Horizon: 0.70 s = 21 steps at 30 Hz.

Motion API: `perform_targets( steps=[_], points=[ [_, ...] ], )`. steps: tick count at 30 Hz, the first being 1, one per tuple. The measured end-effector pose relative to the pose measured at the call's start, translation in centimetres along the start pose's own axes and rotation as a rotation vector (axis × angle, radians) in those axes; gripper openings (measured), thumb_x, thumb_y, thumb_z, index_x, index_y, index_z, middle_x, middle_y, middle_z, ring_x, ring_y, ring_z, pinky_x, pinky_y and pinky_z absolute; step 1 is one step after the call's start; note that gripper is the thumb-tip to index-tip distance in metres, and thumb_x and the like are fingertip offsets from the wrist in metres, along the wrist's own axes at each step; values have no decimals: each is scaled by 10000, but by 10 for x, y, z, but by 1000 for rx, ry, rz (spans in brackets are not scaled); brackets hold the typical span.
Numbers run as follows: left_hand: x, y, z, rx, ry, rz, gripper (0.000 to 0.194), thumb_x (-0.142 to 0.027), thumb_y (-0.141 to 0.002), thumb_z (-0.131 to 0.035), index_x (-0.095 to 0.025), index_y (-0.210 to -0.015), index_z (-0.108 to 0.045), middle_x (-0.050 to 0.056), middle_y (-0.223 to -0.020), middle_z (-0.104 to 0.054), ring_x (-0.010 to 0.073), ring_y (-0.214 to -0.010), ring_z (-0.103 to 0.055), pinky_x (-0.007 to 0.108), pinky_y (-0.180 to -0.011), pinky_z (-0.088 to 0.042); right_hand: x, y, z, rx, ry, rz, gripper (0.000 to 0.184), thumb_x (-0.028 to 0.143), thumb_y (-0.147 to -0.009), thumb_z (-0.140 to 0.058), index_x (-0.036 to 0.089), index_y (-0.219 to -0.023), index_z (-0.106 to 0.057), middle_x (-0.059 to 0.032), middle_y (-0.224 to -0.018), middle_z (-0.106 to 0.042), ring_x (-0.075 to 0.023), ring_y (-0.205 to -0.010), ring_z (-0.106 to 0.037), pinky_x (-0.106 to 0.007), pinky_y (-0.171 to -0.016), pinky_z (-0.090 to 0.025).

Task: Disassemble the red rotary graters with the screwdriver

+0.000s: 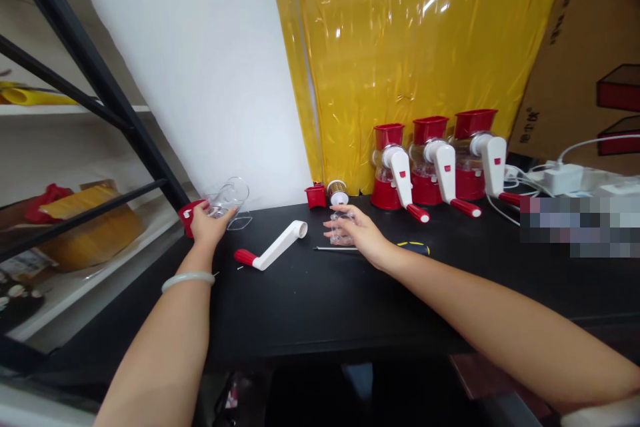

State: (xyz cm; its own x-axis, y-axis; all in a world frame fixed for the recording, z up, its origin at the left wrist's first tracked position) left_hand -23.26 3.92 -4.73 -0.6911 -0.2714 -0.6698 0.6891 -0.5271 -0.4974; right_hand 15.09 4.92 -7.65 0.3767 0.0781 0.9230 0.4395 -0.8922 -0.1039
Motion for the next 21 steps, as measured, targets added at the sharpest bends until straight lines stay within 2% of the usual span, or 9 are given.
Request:
perform_targets(
  steps=[4, 9, 14, 21],
  points=[
    [5, 0, 0, -51, -16, 14, 810, -572, -557, -785, -109, -1124, -439, 175, -1182, -583, 392, -1141, -556, 540, -959, -434, 1, 2, -1, 12, -3, -3, 277, 223, -797, -618, 219, -1066, -555, -23, -860, -704, -149, -728, -706, -289, -644, -551],
    [3, 3, -1, -60, -65, -81, 797, -661, -620, -698, -108, -1136, -446, 190, -1264, -516, 383, -1226, -478, 507, -1025, -395, 2, 3, -1, 15, 23, -4, 260, 215, -804, -604, 212, -1062, -570, -34, -873, -715, -144, -718, -707, -276, -638, -541],
    [-3, 7, -4, -80, -155, 25, 789, -661, -624, -694, -131, -1163, -466, 236, -1320, -446, 384, -1225, -478, 503, -1000, -416, 3, 4, -3, 26, 49, -8, 286, 190, -782, -562, 206, -1066, -577, -45, -878, -729, -152, -725, -709, -283, -644, -534],
    [-8, 5, -2, -53, -103, 155, 898, -665, -582, -719, -124, -1250, -459, 259, -1390, -346, 399, -1193, -518, 482, -1015, -412, 2, 5, -3, 30, 66, -13, 333, 183, -742, -533, 200, -1074, -563, -45, -883, -736, -151, -712, -706, -279, -635, -519]
  ],
)
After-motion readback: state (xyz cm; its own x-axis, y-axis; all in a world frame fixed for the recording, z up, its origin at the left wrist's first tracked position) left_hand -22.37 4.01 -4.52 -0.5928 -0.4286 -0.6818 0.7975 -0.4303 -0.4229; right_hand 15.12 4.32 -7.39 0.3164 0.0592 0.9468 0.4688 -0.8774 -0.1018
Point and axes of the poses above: each hand's wrist, its own y-axis away from the middle knuckle, its own z-axis out of the back of the hand, x = y × z, the point moved 2 cm from there along -y, towards the middle knuckle
